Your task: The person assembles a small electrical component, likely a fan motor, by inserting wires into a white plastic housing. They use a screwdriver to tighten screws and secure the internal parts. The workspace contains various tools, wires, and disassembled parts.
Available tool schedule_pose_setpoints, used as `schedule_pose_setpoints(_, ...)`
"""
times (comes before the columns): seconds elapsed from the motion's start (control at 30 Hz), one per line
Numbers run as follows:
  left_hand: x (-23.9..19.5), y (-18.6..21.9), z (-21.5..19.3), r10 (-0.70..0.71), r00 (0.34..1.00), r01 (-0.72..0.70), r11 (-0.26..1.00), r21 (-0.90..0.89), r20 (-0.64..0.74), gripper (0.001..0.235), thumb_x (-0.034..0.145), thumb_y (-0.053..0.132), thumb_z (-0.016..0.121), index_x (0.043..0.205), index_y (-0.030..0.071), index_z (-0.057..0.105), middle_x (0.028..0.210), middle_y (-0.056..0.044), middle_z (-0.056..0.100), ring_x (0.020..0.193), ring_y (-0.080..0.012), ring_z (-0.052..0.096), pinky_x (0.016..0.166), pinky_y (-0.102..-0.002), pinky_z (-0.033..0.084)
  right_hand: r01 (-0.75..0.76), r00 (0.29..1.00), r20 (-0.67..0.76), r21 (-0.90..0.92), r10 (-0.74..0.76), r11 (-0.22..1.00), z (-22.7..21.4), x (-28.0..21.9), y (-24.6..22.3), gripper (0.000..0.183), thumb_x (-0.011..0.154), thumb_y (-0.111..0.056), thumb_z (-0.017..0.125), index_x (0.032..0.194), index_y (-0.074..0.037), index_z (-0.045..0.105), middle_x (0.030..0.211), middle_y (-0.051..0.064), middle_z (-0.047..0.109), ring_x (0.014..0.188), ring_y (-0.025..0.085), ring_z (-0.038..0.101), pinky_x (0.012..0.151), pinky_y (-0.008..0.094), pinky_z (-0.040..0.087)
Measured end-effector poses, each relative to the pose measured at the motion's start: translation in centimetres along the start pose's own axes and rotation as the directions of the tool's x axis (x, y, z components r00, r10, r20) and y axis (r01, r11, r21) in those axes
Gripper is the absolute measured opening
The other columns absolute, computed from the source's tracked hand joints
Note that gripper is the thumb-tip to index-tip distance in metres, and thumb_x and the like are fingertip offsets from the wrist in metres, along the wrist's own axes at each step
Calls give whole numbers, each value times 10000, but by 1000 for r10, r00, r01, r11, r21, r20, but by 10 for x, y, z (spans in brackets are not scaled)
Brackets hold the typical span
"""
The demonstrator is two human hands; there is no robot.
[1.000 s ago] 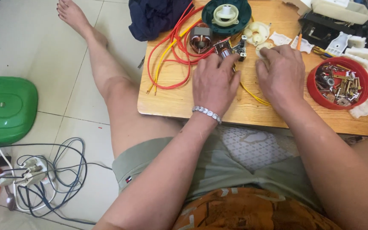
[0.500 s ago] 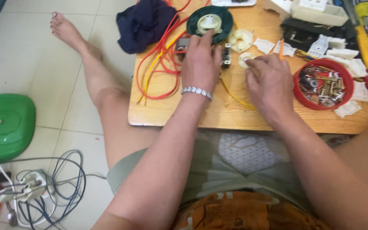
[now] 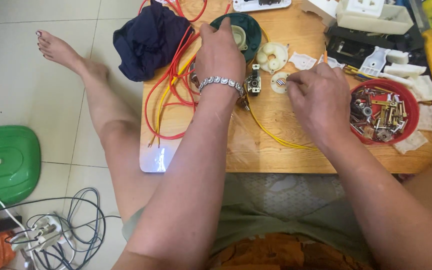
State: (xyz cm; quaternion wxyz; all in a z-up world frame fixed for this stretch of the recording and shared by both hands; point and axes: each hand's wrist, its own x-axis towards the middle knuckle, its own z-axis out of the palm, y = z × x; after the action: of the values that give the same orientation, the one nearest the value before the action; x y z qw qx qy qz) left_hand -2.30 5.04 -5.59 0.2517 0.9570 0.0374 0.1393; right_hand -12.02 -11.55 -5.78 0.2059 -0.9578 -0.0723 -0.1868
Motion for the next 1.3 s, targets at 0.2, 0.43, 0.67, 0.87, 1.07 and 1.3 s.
schedule_pose_setpoints(0.2,0,6,-6,-9,998,10,1000,-18,57,293,832,98,513,1087,163,644,1043,-147,555,792,-368,654,705,-489,527,-50,996,72,-40,52,998,1,9,-4,136,875,-171,675,878,-69,764,835,168,595,787,343,521,721,437,443)
schedule_pose_setpoints(0.43,-5,10,-19,19,997,-32,985,-172,-80,315,806,156,666,1104,148,565,999,-120,579,774,-338,670,707,-465,537,-97,976,180,-142,122,985,-2,29,-9,124,807,-184,689,838,-101,776,706,182,669,658,365,605,655,472,464)
schedule_pose_setpoints(0.67,-43,24,-55,-117,985,173,733,-658,128,532,703,443,609,1054,45,628,854,-85,736,655,-125,695,564,-231,563,-149,929,290,-273,229,950,9,35,-6,171,792,-272,688,834,-122,761,773,165,680,687,376,631,650,466,476)
schedule_pose_setpoints(0.87,-96,3,-34,-121,910,382,612,-692,396,503,724,478,714,1064,111,661,925,-106,732,913,-241,718,842,-370,555,-160,908,326,-308,262,938,28,34,5,185,835,-326,609,854,-234,768,816,189,676,855,450,661,724,521,496)
schedule_pose_setpoints(1.07,-126,-8,-34,-149,868,443,664,-602,474,503,707,412,724,1141,174,634,1006,-92,711,986,-268,683,875,-376,534,-67,965,219,-320,143,945,28,22,3,166,859,-243,593,857,-187,749,826,134,626,824,394,651,728,479,446)
schedule_pose_setpoints(1.3,-147,-1,-39,-20,921,245,805,-540,388,486,755,280,668,1225,167,610,985,-192,664,1003,-363,659,883,-423,532,-113,973,181,-173,145,978,26,6,-2,137,916,-224,591,925,-149,704,915,97,576,939,364,627,805,471,408)
